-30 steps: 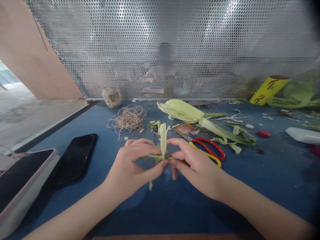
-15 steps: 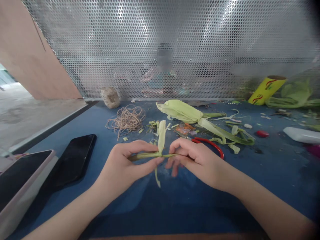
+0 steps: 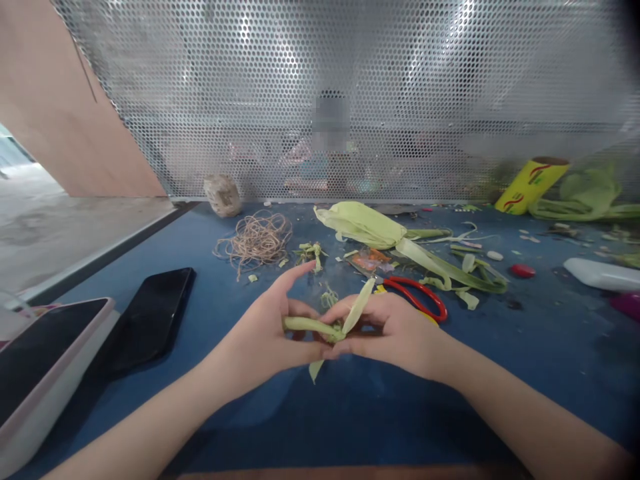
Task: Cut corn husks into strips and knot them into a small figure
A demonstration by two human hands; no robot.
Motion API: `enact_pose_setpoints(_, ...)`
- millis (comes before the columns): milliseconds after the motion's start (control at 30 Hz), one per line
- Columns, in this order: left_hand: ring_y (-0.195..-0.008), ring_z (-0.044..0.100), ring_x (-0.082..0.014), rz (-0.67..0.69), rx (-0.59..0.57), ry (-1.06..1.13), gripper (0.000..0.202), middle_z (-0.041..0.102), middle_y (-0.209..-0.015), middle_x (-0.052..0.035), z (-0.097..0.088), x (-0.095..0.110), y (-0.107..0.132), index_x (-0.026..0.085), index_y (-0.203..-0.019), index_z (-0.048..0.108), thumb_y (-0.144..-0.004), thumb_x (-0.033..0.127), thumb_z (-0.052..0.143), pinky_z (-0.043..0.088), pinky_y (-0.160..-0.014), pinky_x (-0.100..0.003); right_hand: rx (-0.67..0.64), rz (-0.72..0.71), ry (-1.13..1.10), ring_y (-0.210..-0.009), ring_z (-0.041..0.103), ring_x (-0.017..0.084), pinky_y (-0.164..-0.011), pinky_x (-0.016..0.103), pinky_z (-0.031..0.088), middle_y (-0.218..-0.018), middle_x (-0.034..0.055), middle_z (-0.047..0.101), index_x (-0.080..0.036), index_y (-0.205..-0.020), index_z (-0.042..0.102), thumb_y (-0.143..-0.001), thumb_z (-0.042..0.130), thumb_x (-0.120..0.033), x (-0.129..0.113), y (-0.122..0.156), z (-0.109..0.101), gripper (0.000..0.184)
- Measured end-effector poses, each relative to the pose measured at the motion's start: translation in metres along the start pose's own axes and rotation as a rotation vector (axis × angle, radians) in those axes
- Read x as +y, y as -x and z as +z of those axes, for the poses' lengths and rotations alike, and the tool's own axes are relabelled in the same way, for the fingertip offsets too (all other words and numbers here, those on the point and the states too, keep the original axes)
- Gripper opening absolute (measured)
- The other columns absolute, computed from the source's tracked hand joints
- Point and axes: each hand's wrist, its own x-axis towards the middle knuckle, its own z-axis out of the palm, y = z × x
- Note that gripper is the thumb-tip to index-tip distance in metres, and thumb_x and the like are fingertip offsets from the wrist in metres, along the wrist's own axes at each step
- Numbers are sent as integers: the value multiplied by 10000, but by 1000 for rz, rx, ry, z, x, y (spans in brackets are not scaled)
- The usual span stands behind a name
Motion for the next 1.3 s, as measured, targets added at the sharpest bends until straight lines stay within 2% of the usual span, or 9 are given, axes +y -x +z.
enact_pose_setpoints(133,-620,656,-178,4,87,27,1037,673,-608,33,0,1,1,187,-1376,119,-564,147,762,512,-614,-284,63,11,-6,-707,575,124,-655,225,459,-779,-9,603,-190,-832,596,-751,625,-213,-1,0,1,89)
enact_pose_setpoints(333,-559,643,-145,26,129,138,1084,658,-569,59,4,1,1,201,-1391,29,-578,96,739,510,-573,-249,57,8,-129,-661,515,93,-609,203,424,-743,-33,526,-187,-804,556,-729,659,-232,3,0,6,136)
enact_pose_setpoints(633,-557,633,-147,47,135,135,912,603,-542,83,5,8,7,194,-1327,213,-593,113,747,500,-578,-253,254,67,-390,-569,556,92,-551,210,434,-613,-38,583,-188,-759,555,-685,689,-232,9,-5,11,160)
enact_pose_setpoints(767,-616,619,-168,132,100,-142,799,625,-648,34,-4,3,6,223,-1315,245,-666,239,711,484,-582,-289,183,83,-501,-441,448,48,-446,190,355,-594,-23,601,-166,-807,576,-692,696,-343,11,-8,10,243)
enact_pose_setpoints(833,-816,609,-210,253,190,-419,752,637,-906,-48,-6,0,7,251,-1317,283,-690,335,690,484,-682,-345,165,69,-534,-428,424,46,-440,198,344,-599,-17,597,-159,-848,584,-720,663,-406,11,-8,10,289)
enact_pose_setpoints(933,-1112,464,-268,508,406,-783,648,488,-1210,-113,-4,0,8,250,-1248,435,-677,422,688,416,-879,-420,173,42,-452,-464,450,67,-470,219,373,-622,-15,576,-167,-909,617,-766,597,-456,10,-6,12,324)
enact_pose_setpoints(1033,-1099,473,-260,694,463,-929,469,540,-1140,-107,2,-1,7,208,-1081,572,-682,428,684,376,-936,-421,225,4,-225,-616,516,112,-604,252,433,-707,9,580,-189,-880,676,-823,527,-427,7,-4,15,287)
enact_pose_setpoints(1133,-941,570,-214,713,374,-903,258,655,-933,-57,7,-6,4,199,-950,611,-741,346,645,432,-845,-363,269,-46,-78,-855,548,169,-793,293,430,-826,39,595,-200,-787,702,-845,495,-337,5,-4,16,255)
enact_pose_setpoints(1300,-927,584,-212,643,362,-812,245,694,-911,-41,9,-10,2,196,-987,631,-744,226,619,434,-829,-366,394,-20,-41,-799,587,200,-720,323,462,-791,57,635,-176,-747,695,-742,606,-283,5,-4,11,139)
